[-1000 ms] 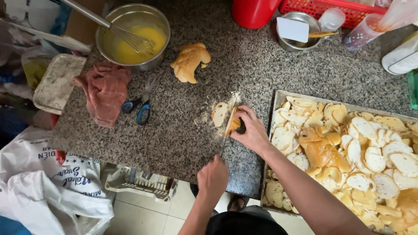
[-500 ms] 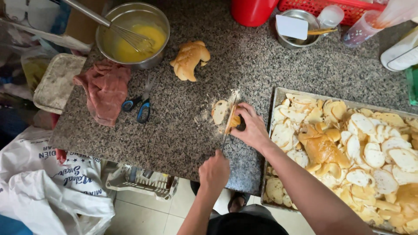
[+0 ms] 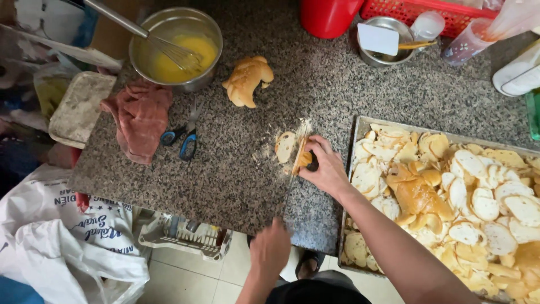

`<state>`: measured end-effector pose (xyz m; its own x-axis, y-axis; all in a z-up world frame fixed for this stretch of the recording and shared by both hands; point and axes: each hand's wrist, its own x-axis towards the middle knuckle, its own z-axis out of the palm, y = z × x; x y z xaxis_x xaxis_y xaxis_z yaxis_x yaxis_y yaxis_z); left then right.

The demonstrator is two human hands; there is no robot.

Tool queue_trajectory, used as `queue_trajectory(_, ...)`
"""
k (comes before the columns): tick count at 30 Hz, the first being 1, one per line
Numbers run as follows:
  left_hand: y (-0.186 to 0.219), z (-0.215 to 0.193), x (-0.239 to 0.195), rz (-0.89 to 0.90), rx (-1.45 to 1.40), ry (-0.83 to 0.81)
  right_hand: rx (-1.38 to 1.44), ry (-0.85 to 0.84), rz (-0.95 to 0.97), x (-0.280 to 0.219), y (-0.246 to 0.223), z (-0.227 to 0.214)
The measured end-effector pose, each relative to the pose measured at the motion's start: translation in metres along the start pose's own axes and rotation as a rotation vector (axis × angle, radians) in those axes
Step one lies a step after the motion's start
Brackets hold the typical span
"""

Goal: Tearing bread rolls into smaller pieces and spreading them on a baking tray

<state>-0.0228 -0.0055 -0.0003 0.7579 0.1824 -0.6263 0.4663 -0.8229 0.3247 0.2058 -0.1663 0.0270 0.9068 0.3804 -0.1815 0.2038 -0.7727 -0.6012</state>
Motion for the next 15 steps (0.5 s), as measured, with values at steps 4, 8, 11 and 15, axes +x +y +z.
queue_trajectory(4, -0.031, 0.026, -0.030, 0.031, 0.000, -0.008, -0.017, 0.004, -0.016, -0.001, 0.004, 0.000)
queue_trajectory(8, 0.002, -0.012, 0.004, 0.093, -0.062, 0.035, -0.013, -0.006, -0.002, 0.001, -0.002, -0.001)
queue_trajectory(11, 0.002, -0.003, 0.004, 0.069, -0.063, 0.034, -0.006, -0.011, 0.013, -0.005, -0.003, -0.003)
queue_trajectory(15, -0.045, 0.037, -0.027, -0.014, -0.016, -0.034, -0.002, 0.041, -0.059, 0.003, 0.007, 0.004)
